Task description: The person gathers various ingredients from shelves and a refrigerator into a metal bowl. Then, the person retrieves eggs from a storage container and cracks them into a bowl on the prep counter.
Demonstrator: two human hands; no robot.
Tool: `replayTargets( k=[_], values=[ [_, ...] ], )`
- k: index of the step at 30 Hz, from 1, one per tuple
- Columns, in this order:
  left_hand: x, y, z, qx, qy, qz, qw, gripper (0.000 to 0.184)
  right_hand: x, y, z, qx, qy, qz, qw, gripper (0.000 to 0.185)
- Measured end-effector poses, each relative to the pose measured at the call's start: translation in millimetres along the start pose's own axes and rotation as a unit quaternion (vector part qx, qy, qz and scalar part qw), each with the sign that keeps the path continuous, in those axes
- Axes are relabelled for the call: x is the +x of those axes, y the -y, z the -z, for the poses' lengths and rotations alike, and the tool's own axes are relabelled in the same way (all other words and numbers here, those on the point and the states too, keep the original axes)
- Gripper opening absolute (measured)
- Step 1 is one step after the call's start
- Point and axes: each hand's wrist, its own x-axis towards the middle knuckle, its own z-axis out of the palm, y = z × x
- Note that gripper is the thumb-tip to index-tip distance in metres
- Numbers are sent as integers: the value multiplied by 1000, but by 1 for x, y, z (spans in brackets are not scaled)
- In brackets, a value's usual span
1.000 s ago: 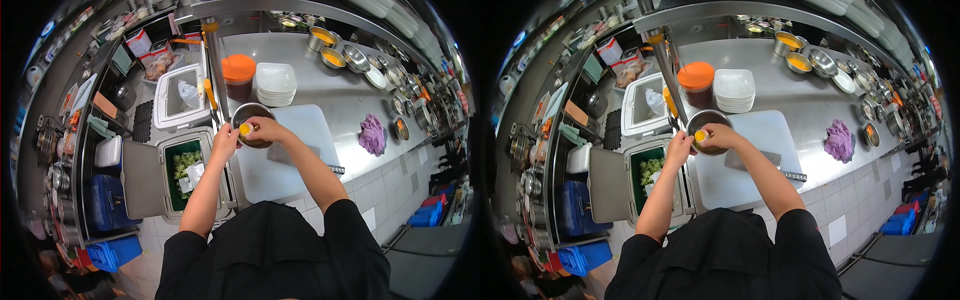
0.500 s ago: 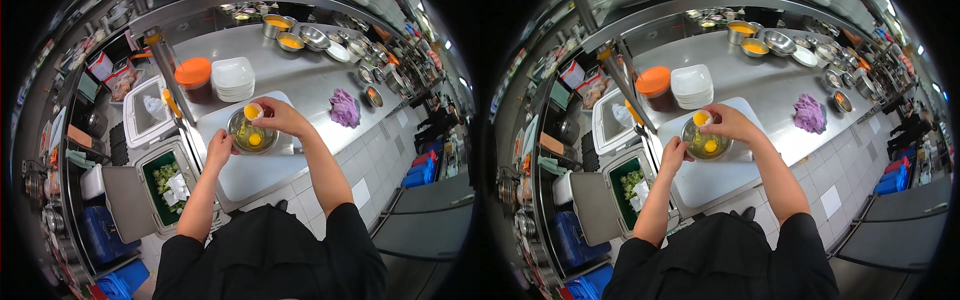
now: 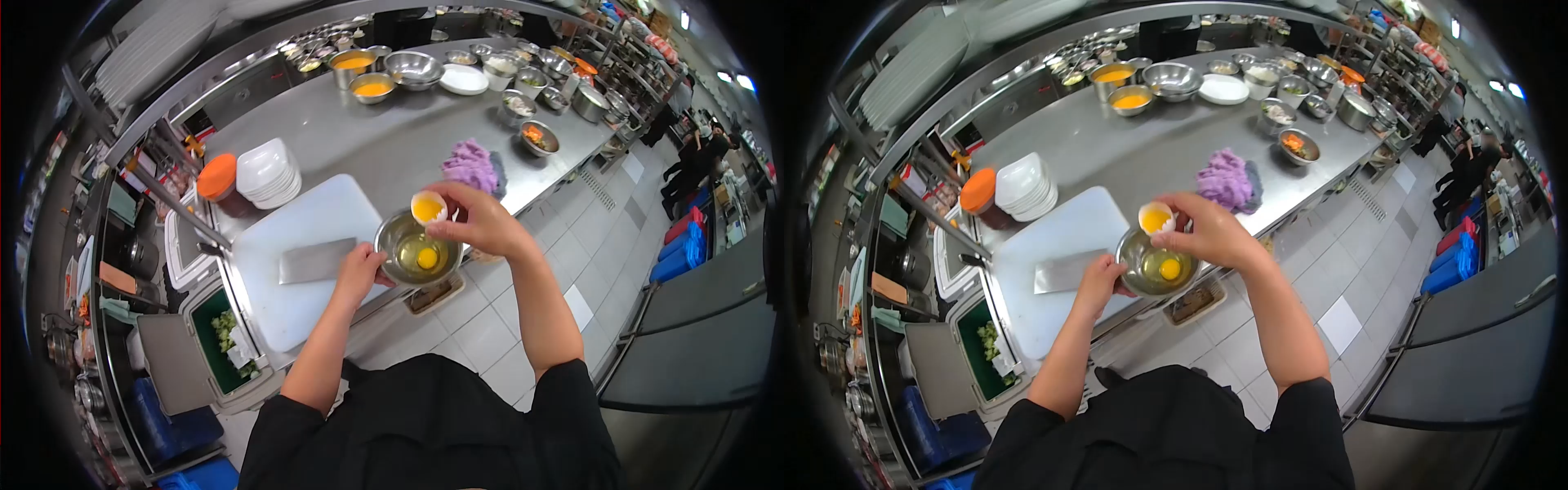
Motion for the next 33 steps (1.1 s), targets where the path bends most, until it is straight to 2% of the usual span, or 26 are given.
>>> replayTargets(
  k=[1, 7, 9, 15, 17, 20, 25, 29, 33],
  values=[
    [0, 1, -17, -8, 6, 28, 1000, 13, -10, -9, 13, 5, -1, -1, 1000, 53],
    [31, 8, -88, -28, 35, 8, 999, 19, -38, -50, 84, -15, 10, -65, 998, 54],
    [44, 3, -104, -18, 51, 28, 998, 19, -33, -74, 99, 6, 11, -62, 998, 54],
    [110, 4, -127, -35, 38, 9, 999, 19, 12, -139, 134, 118, 16, -53, 991, 55],
    [137, 8, -130, -38, 31, -10, 999, 19, 39, -148, 145, 173, 32, -82, 981, 61],
    [167, 10, -135, -48, -7, -15, 999, 20, 94, -166, 163, 167, 44, -88, 981, 59],
    [199, -1, -133, -15, -53, -26, 998, 22, 201, -178, 178, 255, -3, -31, 966, 52],
    [209, 3, -121, -5, -91, -57, 994, 23, 306, -189, 184, 216, -10, -26, 976, 49],
    [204, -5, -118, -31, -156, -40, 987, 24, 417, -212, 174, 152, -30, -45, 987, 48]
  ],
)
